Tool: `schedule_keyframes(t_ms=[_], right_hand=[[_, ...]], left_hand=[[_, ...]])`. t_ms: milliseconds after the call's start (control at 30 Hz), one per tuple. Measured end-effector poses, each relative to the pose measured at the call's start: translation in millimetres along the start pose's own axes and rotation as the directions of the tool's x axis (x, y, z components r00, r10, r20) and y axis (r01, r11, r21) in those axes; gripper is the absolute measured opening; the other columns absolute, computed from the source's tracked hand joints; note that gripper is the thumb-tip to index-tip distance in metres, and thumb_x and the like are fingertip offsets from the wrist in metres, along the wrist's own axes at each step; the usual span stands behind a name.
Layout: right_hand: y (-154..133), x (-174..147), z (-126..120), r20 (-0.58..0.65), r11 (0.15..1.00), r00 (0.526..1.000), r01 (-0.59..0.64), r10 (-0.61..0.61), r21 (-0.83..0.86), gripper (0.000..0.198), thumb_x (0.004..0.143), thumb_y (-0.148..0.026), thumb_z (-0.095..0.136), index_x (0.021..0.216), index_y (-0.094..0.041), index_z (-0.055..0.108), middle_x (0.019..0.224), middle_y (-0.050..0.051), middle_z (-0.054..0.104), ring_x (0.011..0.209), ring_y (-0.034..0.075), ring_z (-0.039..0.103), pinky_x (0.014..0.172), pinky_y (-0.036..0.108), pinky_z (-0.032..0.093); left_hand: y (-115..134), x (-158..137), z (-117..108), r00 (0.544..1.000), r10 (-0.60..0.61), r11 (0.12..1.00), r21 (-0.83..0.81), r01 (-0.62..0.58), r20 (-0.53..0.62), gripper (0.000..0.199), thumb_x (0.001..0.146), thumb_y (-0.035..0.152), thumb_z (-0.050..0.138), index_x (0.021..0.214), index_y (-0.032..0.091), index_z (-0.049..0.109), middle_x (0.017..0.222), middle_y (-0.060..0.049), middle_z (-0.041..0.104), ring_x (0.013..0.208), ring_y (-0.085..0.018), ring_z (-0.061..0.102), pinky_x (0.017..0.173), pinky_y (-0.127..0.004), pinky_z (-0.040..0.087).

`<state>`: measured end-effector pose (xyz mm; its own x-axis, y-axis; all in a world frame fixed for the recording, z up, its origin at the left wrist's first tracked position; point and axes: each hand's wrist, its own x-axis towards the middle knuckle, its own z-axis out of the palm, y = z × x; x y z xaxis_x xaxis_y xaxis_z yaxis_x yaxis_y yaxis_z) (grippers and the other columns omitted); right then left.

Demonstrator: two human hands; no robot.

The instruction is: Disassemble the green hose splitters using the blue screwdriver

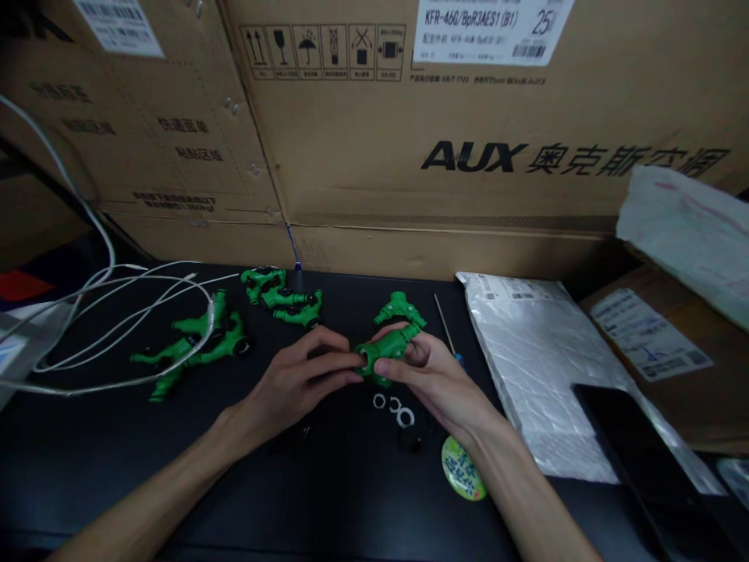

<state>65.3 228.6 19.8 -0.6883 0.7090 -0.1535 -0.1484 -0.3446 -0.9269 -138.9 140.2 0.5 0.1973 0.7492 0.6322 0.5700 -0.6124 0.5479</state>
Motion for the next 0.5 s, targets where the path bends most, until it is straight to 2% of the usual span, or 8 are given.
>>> schedule_keyframes(t_ms=[133, 300, 500], right_hand=[[-0.8, -4.0, 2.8, -0.019, 0.999, 0.999, -0.03, 0.03, -0.04, 0.035, 0.069, -0.026, 0.095, 0.098, -0.023, 0.076, 0.09, -0.002, 0.074, 0.085, 0.011, 0.067, 0.08, 0.023, 0.051], [1.0, -7.1, 3.1, -0.001, 0.995, 0.998, -0.061, 0.061, -0.076, 0.03, 0.071, -0.026, 0.093, 0.096, -0.023, 0.076, 0.088, -0.001, 0.074, 0.083, 0.012, 0.067, 0.077, 0.022, 0.051], [1.4, -9.1, 4.5, 0.026, 0.982, 0.998, -0.049, 0.054, -0.182, 0.027, 0.071, -0.023, 0.093, 0.092, -0.022, 0.076, 0.09, 0.0, 0.076, 0.086, 0.014, 0.068, 0.078, 0.022, 0.052]], left_hand=[[-0.7, -0.8, -3.7, 0.998, 0.03, 0.999, 0.044, -0.032, 0.05, 0.017, 0.099, 0.014, 0.065, 0.114, 0.017, 0.07, 0.104, -0.006, 0.067, 0.088, -0.012, 0.069, 0.078, -0.022, 0.06], [1.2, -2.4, -5.6, 0.998, 0.038, 0.999, -0.006, -0.038, 0.053, 0.012, 0.098, 0.012, 0.065, 0.107, 0.014, 0.073, 0.1, -0.005, 0.07, 0.081, -0.01, 0.072, 0.075, -0.018, 0.062], [0.5, -5.4, -4.8, 0.997, -0.033, 0.996, -0.081, 0.038, 0.063, 0.011, 0.097, 0.015, 0.067, 0.102, 0.016, 0.077, 0.095, -0.005, 0.07, 0.081, -0.011, 0.072, 0.072, -0.019, 0.062]])
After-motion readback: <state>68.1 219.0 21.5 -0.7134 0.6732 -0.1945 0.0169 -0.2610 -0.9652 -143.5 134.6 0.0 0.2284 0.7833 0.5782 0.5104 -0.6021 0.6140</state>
